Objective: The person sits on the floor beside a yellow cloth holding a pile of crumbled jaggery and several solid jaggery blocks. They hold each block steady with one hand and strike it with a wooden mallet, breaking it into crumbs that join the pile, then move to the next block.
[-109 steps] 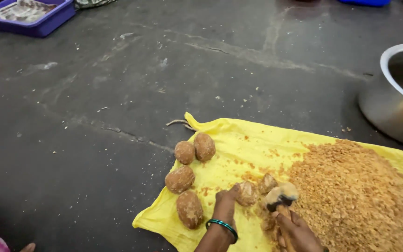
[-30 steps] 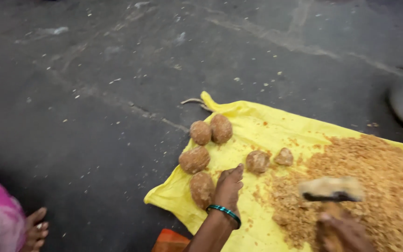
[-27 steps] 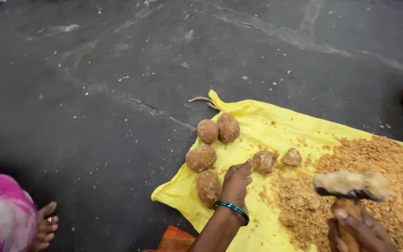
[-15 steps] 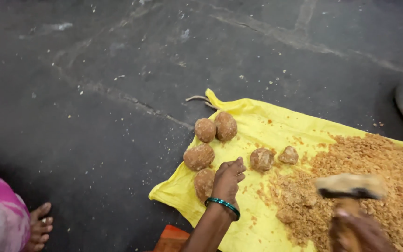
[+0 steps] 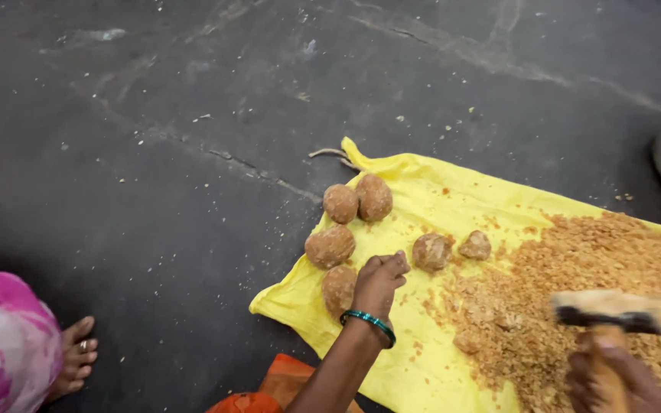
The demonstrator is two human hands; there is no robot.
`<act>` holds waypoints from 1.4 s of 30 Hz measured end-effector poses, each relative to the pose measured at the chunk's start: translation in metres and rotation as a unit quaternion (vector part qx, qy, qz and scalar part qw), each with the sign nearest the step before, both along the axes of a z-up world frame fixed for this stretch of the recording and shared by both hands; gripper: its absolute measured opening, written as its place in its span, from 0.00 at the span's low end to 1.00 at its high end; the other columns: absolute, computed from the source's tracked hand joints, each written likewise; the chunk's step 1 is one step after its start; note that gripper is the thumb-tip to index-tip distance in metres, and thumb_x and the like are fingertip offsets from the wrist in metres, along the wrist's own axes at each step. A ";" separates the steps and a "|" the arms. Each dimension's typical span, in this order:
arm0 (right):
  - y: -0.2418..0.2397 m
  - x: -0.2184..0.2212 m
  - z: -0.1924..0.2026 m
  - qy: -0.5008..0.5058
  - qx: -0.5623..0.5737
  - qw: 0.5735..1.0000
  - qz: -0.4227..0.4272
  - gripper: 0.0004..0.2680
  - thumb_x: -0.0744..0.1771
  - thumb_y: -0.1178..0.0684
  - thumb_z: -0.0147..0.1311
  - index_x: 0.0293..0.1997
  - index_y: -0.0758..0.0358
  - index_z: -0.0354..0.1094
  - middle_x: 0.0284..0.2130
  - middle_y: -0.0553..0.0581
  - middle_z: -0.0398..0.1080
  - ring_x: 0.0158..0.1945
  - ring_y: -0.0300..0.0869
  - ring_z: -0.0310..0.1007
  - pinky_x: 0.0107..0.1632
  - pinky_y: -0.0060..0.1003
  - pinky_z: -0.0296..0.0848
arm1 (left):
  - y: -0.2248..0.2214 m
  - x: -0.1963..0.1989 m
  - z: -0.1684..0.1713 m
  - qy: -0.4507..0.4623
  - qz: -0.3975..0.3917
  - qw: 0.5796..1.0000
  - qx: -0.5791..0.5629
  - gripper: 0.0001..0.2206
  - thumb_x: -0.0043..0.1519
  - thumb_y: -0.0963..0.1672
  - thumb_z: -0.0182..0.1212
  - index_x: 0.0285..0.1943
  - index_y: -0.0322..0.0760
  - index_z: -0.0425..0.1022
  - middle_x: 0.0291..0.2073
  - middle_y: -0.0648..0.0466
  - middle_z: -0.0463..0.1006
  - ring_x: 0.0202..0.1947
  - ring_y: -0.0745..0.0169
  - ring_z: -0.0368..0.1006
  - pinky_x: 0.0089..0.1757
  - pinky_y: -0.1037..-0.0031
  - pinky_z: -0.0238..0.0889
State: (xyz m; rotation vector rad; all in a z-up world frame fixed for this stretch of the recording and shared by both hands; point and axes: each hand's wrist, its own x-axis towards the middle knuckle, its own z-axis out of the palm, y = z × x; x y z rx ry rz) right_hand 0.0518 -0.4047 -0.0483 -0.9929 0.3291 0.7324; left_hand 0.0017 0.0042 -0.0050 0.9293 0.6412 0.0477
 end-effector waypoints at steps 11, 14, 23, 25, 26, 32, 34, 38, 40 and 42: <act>0.103 -0.045 0.044 0.033 -0.170 0.985 0.013 0.10 0.68 0.46 0.49 0.42 0.62 0.59 0.13 0.54 0.57 0.10 0.43 0.53 0.12 0.43 0.55 | -0.016 0.003 0.033 0.046 -0.059 0.997 -0.035 0.12 0.65 0.49 0.60 0.41 0.36 0.72 0.35 0.57 0.77 0.38 0.68 0.69 0.42 0.76 0.62; 0.084 -0.046 0.058 -0.084 -0.082 0.992 0.037 0.12 0.68 0.45 0.48 0.43 0.64 0.60 0.12 0.52 0.59 0.08 0.39 0.55 0.09 0.39 0.56 | -0.005 -0.016 0.049 0.031 -0.041 0.998 -0.029 0.10 0.63 0.48 0.61 0.43 0.37 0.75 0.36 0.56 0.79 0.36 0.69 0.71 0.36 0.78 0.56; 0.127 -0.047 0.098 0.042 -0.279 0.959 0.008 0.13 0.69 0.41 0.50 0.43 0.62 0.60 0.16 0.54 0.59 0.13 0.43 0.54 0.14 0.40 0.57 | -0.005 -0.081 0.033 -0.034 0.054 0.998 0.020 0.11 0.61 0.46 0.61 0.44 0.33 0.77 0.36 0.55 0.81 0.38 0.68 0.77 0.43 0.79 0.71; 0.091 -0.027 0.043 0.020 -0.240 0.970 0.017 0.13 0.69 0.42 0.49 0.40 0.63 0.58 0.16 0.54 0.58 0.12 0.43 0.55 0.13 0.40 0.59 | -0.004 -0.086 0.019 0.050 -0.024 0.998 0.037 0.12 0.61 0.47 0.62 0.46 0.36 0.77 0.36 0.56 0.80 0.36 0.68 0.73 0.38 0.78 0.62; 0.073 -0.018 0.013 -0.003 -0.204 0.979 0.027 0.14 0.69 0.42 0.49 0.37 0.65 0.55 0.15 0.53 0.58 0.11 0.42 0.55 0.12 0.40 0.61 | -0.003 -0.089 0.010 0.134 -0.098 0.985 0.050 0.13 0.61 0.48 0.63 0.48 0.38 0.78 0.35 0.56 0.79 0.33 0.68 0.69 0.34 0.76 0.53; 0.053 -0.045 0.073 -0.207 0.003 0.978 0.038 0.12 0.72 0.45 0.52 0.45 0.66 0.62 0.15 0.53 0.63 0.10 0.41 0.60 0.10 0.37 0.66 | -0.004 -0.079 0.066 0.030 -0.266 0.805 0.530 0.21 0.62 0.54 0.62 0.54 0.34 0.73 0.43 0.44 0.78 0.45 0.47 0.76 0.44 0.60 0.68; 0.096 -0.060 0.119 -0.121 -0.114 0.986 0.017 0.11 0.69 0.45 0.51 0.43 0.64 0.62 0.15 0.53 0.61 0.10 0.41 0.58 0.10 0.37 0.63 | -0.007 -0.072 0.071 0.052 -0.333 0.741 0.581 0.22 0.63 0.55 0.60 0.56 0.36 0.72 0.46 0.43 0.78 0.49 0.42 0.73 0.48 0.52 0.64; 0.151 -0.066 0.123 0.036 -0.291 0.956 -0.026 0.11 0.67 0.45 0.55 0.46 0.60 0.62 0.16 0.51 0.58 0.13 0.38 0.53 0.13 0.35 0.55 | -0.019 -0.057 0.039 0.048 -0.515 0.610 0.600 0.28 0.63 0.59 0.56 0.63 0.38 0.67 0.55 0.38 0.73 0.57 0.34 0.69 0.55 0.47 0.63; 0.128 -0.057 0.078 0.049 -0.296 0.954 -0.016 0.10 0.67 0.45 0.54 0.49 0.54 0.62 0.16 0.54 0.58 0.13 0.42 0.54 0.14 0.38 0.55 | -0.022 -0.062 0.034 0.035 -0.550 0.596 0.584 0.30 0.62 0.58 0.58 0.65 0.38 0.67 0.59 0.37 0.69 0.60 0.32 0.65 0.57 0.46 0.60; 0.104 -0.051 0.046 0.065 -0.305 0.950 0.001 0.09 0.68 0.45 0.54 0.51 0.48 0.61 0.16 0.56 0.58 0.13 0.45 0.55 0.15 0.41 0.56 | -0.025 -0.069 0.027 0.028 -0.583 0.587 0.561 0.31 0.60 0.58 0.60 0.66 0.37 0.66 0.63 0.35 0.66 0.64 0.30 0.61 0.59 0.45 0.57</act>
